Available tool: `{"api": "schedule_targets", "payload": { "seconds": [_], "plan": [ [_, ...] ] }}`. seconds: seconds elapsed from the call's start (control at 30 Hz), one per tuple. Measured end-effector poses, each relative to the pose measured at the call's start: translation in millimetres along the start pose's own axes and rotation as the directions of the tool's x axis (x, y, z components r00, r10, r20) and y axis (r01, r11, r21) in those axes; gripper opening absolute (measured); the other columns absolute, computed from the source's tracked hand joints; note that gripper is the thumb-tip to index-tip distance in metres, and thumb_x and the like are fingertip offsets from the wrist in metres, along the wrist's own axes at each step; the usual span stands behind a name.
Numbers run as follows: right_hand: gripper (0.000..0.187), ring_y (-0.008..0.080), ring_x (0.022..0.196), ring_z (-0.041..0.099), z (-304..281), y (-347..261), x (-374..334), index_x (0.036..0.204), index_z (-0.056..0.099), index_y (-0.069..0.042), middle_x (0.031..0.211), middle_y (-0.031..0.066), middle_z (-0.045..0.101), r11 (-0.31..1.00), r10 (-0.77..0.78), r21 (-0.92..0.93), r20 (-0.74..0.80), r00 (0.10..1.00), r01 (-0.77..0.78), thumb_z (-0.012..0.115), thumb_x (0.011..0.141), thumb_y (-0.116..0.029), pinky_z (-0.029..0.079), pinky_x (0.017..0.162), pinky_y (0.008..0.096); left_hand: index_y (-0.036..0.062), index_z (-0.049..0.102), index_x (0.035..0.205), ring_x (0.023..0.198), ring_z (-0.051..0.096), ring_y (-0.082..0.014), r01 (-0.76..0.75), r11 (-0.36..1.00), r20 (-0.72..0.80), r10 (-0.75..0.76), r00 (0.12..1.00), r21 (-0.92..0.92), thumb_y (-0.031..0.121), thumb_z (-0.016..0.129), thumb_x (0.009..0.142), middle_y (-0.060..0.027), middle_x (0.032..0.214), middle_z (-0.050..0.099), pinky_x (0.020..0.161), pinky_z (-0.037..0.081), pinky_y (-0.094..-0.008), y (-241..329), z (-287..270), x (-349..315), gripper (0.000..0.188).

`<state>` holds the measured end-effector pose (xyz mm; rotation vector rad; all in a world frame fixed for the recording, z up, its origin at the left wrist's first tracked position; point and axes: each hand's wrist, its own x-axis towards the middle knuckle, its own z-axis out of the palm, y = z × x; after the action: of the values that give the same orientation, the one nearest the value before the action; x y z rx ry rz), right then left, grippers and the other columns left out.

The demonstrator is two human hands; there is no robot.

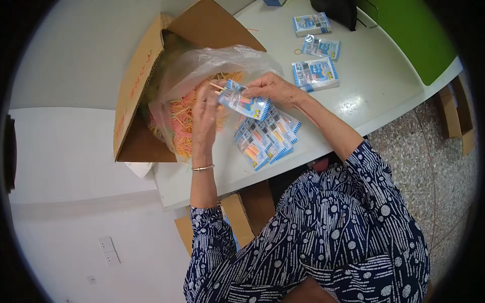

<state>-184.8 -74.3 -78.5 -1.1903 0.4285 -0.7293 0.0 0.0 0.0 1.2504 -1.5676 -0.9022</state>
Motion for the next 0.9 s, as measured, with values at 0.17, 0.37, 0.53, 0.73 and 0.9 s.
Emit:
{"api": "schedule_targets", "payload": {
  "seconds": [0.17,0.37,0.53,0.73,0.9],
  "plan": [
    [0.020,0.0039,0.075,0.055,-6.8,-11.6,-10.0,0.093,0.069,-0.001,0.082,-0.0006,0.066,0.993,-0.112,0.040,-0.054,0.992,0.115,0.064,0.086,-0.018,0.044,0.070,0.0199,0.0017,0.061,0.100,0.087,0.058,-0.0178,0.107,0.981,-0.053,-0.100,0.994,0.163,0.019,0.054,0.091,-0.0073,0.092,0.063,0.078,0.045,-0.0320,-36.1,-26.7,-10.1,0.021],
    [0.022,0.0034,0.075,0.056,-20.1,-8.0,-15.7,0.094,0.069,0.000,0.083,-0.0002,0.066,0.993,-0.102,0.045,-0.118,0.988,0.108,0.065,0.086,-0.020,0.045,0.069,0.0195,-0.0002,0.060,0.092,0.081,0.057,-0.0344,-0.214,0.662,0.168,0.133,0.977,0.718,0.006,0.059,0.079,-0.0196,0.085,0.059,0.071,0.046,-0.0397,-73.6,4.9,-27.3,0.014],
    [0.024,0.0036,0.075,0.057,-22.7,-1.0,-17.6,0.099,0.069,0.000,0.084,0.0002,0.066,0.995,-0.085,0.036,-0.157,0.984,0.092,0.065,0.086,-0.020,0.045,0.069,0.0191,-0.0012,0.059,0.092,0.081,0.056,-0.0353,-0.228,0.524,0.202,0.107,0.974,0.821,0.002,0.059,0.076,-0.0181,0.084,0.059,0.072,0.046,-0.0424,-78.3,8.6,-19.9,0.016],
    [0.025,0.0043,0.075,0.058,-24.1,1.1,-18.2,0.100,0.068,0.000,0.086,0.0014,0.067,0.997,-0.071,0.027,-0.140,0.988,0.075,0.065,0.086,-0.021,0.047,0.070,0.0196,-0.0006,0.059,0.094,0.085,0.057,-0.0336,-0.315,0.584,0.304,0.121,0.945,0.748,0.002,0.058,0.075,-0.0174,0.087,0.059,0.074,0.047,-0.0420,-67.3,-2.2,-14.1,0.019],
    [0.025,0.0048,0.075,0.058,-25.4,5.0,-17.5,0.099,0.068,0.000,0.086,0.0015,0.066,0.996,-0.061,0.060,-0.140,0.988,0.070,0.065,0.086,-0.021,0.046,0.069,0.0195,0.0030,0.061,0.092,0.088,0.057,-0.0313,-0.450,0.471,0.445,0.129,0.886,0.759,0.002,0.059,0.074,-0.0145,0.089,0.058,0.077,0.047,-0.0400,-60.6,7.7,-7.8,0.019]
  ]
}}
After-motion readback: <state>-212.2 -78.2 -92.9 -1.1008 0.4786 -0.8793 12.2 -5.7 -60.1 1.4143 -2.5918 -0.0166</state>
